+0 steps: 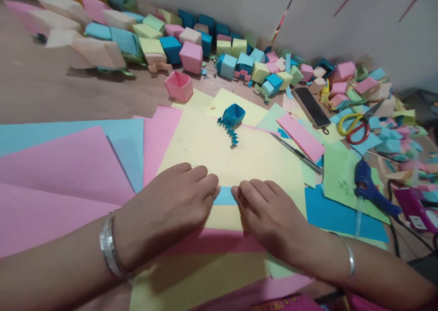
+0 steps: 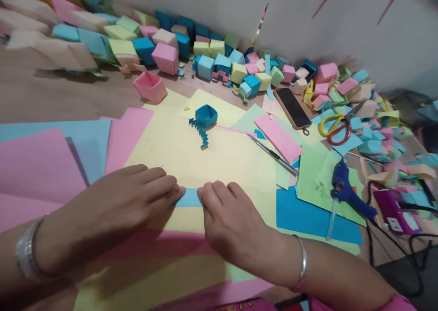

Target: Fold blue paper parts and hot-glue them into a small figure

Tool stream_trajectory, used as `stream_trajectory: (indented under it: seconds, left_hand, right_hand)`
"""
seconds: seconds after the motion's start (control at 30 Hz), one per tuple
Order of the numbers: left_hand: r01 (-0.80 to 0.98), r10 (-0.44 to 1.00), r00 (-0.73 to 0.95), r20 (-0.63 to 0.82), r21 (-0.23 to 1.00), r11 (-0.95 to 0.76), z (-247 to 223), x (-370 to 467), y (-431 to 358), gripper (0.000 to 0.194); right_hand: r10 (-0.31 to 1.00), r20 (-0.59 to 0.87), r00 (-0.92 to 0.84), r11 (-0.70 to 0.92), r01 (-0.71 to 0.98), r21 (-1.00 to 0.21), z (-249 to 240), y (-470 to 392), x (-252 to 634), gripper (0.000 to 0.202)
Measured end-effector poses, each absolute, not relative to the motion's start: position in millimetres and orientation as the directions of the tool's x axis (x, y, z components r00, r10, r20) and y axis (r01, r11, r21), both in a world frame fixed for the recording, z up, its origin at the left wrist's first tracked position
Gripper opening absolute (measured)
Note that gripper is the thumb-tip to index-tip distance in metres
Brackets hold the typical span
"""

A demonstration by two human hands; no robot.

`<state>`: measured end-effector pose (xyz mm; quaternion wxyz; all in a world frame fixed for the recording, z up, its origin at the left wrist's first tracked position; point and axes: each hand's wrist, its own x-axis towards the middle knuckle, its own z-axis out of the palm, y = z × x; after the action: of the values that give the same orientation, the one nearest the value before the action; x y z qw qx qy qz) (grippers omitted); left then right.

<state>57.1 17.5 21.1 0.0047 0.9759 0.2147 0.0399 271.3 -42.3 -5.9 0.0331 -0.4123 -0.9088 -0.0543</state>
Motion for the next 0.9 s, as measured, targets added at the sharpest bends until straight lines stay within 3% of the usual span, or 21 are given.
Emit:
stream_trajectory:
  seconds: [0.17, 0.5, 0.67, 0.8, 0.9]
  left_hand:
    - [0.405, 0.406, 0.911, 0.070, 0.030, -0.914, 30, 51, 17, 0.026]
    - [0.407, 0.399, 0.912, 0.092, -0.104, -0.907, 31, 37, 11, 0.017]
    - [0.448, 0.443, 0.894, 0.067, -0.198, -0.872, 29, 15, 9, 0.022]
    - [0.493, 0.458, 0.860, 0.227, -0.132, -0.860, 30, 0, 14, 0.025]
    - [0.571, 0.553, 0.759, 0.345, 0.055, -0.819, 33, 10, 20, 0.021]
  right_hand:
    - [0.763, 0.102, -0.638, 0.637, 0.769, 0.046, -6, -44, 270, 0.014]
    - [0.768, 0.086, -0.634, 0.632, 0.773, 0.051, -4, -46, 270, 0.019]
    - [0.760, 0.092, -0.643, 0.639, 0.766, 0.072, -4, -48, 272, 0.019]
    - [0.744, 0.079, -0.663, 0.658, 0.748, 0.085, -6, -50, 274, 0.019]
    - [0.726, 0.083, -0.683, 0.676, 0.731, 0.096, -7, -50, 276, 0.020]
